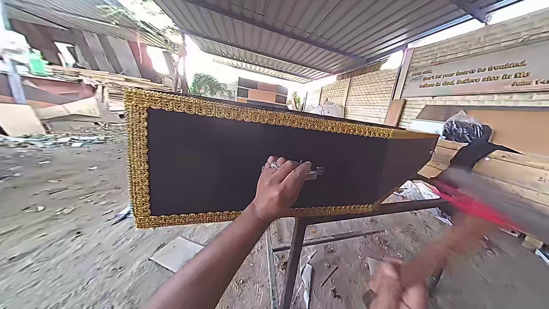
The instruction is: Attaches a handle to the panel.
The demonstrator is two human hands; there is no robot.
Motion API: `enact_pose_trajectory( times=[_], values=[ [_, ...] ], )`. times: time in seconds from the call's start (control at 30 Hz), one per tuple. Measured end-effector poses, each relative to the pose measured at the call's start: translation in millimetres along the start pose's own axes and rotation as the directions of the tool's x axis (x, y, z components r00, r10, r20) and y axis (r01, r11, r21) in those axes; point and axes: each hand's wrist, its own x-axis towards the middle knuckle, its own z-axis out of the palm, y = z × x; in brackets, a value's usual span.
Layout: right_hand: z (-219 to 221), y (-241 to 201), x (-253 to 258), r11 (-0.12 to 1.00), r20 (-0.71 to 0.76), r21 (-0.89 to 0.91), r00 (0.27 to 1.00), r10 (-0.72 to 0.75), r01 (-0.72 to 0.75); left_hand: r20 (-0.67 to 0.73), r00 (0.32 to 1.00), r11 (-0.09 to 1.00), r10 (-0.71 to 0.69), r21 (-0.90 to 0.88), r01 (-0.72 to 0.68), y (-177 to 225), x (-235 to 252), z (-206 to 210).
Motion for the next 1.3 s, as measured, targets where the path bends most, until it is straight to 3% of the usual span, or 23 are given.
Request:
enact_pose_trajectory(
  times=[0.1, 0.17, 0.2, 0.23, 0.27, 0.3, 0.37, 0.43, 0.5, 0.6, 0.63, 0.67, 0.7, 0.77, 0.83, 0.9, 0.97, 1.07, 1.1, 1.13, 1.2, 1.23, 1.3],
  values=[
    [-13.9, -26.0, 21.4, 0.846, -0.011, 0.515, 0.988, -0.156, 0.140, -0.015, 1.000, 1.000, 0.013, 0.015, -0.013, -2.7, 0.2, 0.1],
    [2.8, -6.5, 0.8, 0.774, 0.029, 0.629, 0.992, -0.125, 0.079, -0.016, 1.000, 1.000, 0.021, 0.014, -0.021, -2.8, 0.1, 0.8],
    [15.6, 14.6, -18.9, 0.883, 0.061, 0.465, 0.993, -0.105, 0.064, -0.013, 1.000, 1.000, 0.021, 0.010, -0.021, -2.3, -0.3, 1.0],
    [27.3, 32.6, -37.9, 0.993, 0.125, 0.117, 0.991, -0.040, 0.025, -0.008, 1.000, 1.000, 0.020, 0.005, -0.020, -1.9, -0.3, 0.6],
    [35.8, 41.7, -45.2, 0.985, 0.201, -0.175, 0.979, 0.040, -0.005, -0.007, 1.000, 1.000, 0.018, 0.001, -0.018, -1.4, -0.2, 0.5],
    [37.7, 42.4, -45.9, 0.932, 0.274, -0.359, 0.948, 0.161, -0.055, -0.006, 1.000, 1.000, 0.018, 0.001, -0.018, -1.8, -0.6, 0.0],
    [33.7, 30.0, -33.8, 0.883, 0.265, -0.463, 0.937, 0.227, -0.084, -0.004, 1.000, 1.000, 0.030, 0.007, -0.030, -6.3, 2.1, -1.1],
    [19.2, 15.6, -22.8, 0.936, 0.151, -0.349, 0.983, 0.102, -0.043, 0.001, 1.000, 1.000, 0.014, 0.003, -0.014, -2.6, -2.2, 0.4],
    [7.8, 2.3, -3.0, 0.999, 0.036, -0.017, 0.999, -0.039, 0.040, -0.008, 1.000, 1.000, 0.017, 0.004, -0.017, -3.9, -1.4, 2.4],
    [-4.6, 2.7, 10.1, 0.860, 0.025, 0.479, 0.976, -0.215, 0.178, -0.011, 1.000, 1.000, 0.022, 0.011, -0.022, -5.9, -2.2, 2.1],
    [8.1, 8.3, 0.5, 0.840, -0.022, 0.508, 0.978, -0.210, 0.191, -0.014, 1.000, 1.000, 0.022, 0.011, -0.022, -5.8, -2.3, 2.8],
    [21.5, 23.0, -17.6, 0.896, -0.019, 0.407, 0.983, -0.183, 0.175, -0.014, 1.000, 1.000, 0.018, 0.009, -0.018, -5.0, -2.8, 2.9],
    [33.7, 39.6, -37.7, 0.984, 0.046, 0.138, 0.991, -0.123, 0.115, -0.011, 1.000, 1.000, 0.014, 0.007, -0.014, -4.2, -2.8, 2.5],
    [46.9, 51.5, -54.2, 0.961, 0.212, -0.274, 0.972, 0.098, -0.037, -0.005, 1.000, 1.000, 0.003, 0.007, -0.003, -3.4, -2.9, 0.4],
    [39.1, 32.8, -41.8, 0.914, 0.273, -0.389, 0.934, 0.231, -0.112, -0.005, 1.000, 1.000, 0.016, 0.004, -0.016, -8.3, -0.5, -0.4],
    [21.6, 14.4, -30.0, 0.961, 0.201, -0.269, 0.972, 0.124, -0.066, -0.003, 1.000, 1.000, 0.010, 0.001, -0.010, -5.9, -3.0, 0.7],
    [12.2, -1.3, -10.3, 1.000, 0.068, -0.003, 0.997, -0.021, 0.021, -0.001, 1.000, 1.000, 0.014, 0.002, -0.014, -5.6, -2.1, 2.3],
    [6.7, -13.9, 13.3, 0.891, -0.071, 0.406, 0.979, -0.190, 0.202, -0.003, 1.000, 1.000, 0.021, 0.006, -0.021, -7.8, -2.1, 2.0],
    [15.7, -8.2, 7.7, 0.866, -0.107, 0.452, 0.977, -0.186, 0.215, -0.004, 1.000, 1.000, 0.023, 0.007, -0.023, -7.9, -1.7, 1.9],
    [28.1, 8.2, -7.8, 0.888, -0.097, 0.420, 0.982, -0.164, 0.190, -0.002, 1.000, 1.000, 0.021, 0.008, -0.021, -7.4, -1.6, 1.9],
    [49.5, 49.1, -47.1, 0.998, 0.069, -0.047, 0.997, -0.042, 0.045, 0.001, 1.000, 1.000, 0.020, 0.018, -0.020, -6.4, -2.1, 1.7],
    [55.8, 57.7, -54.5, 0.962, 0.155, -0.273, 0.986, 0.054, -0.010, 0.001, 1.000, 1.000, 0.017, 0.023, -0.017, -5.8, -3.0, 1.3],
    [53.8, 49.3, -54.4, 0.874, 0.246, -0.480, 0.945, 0.217, -0.076, 0.006, 1.000, 1.000, 0.020, 0.018, -0.020, -8.0, -2.0, -0.9]
  ],
)
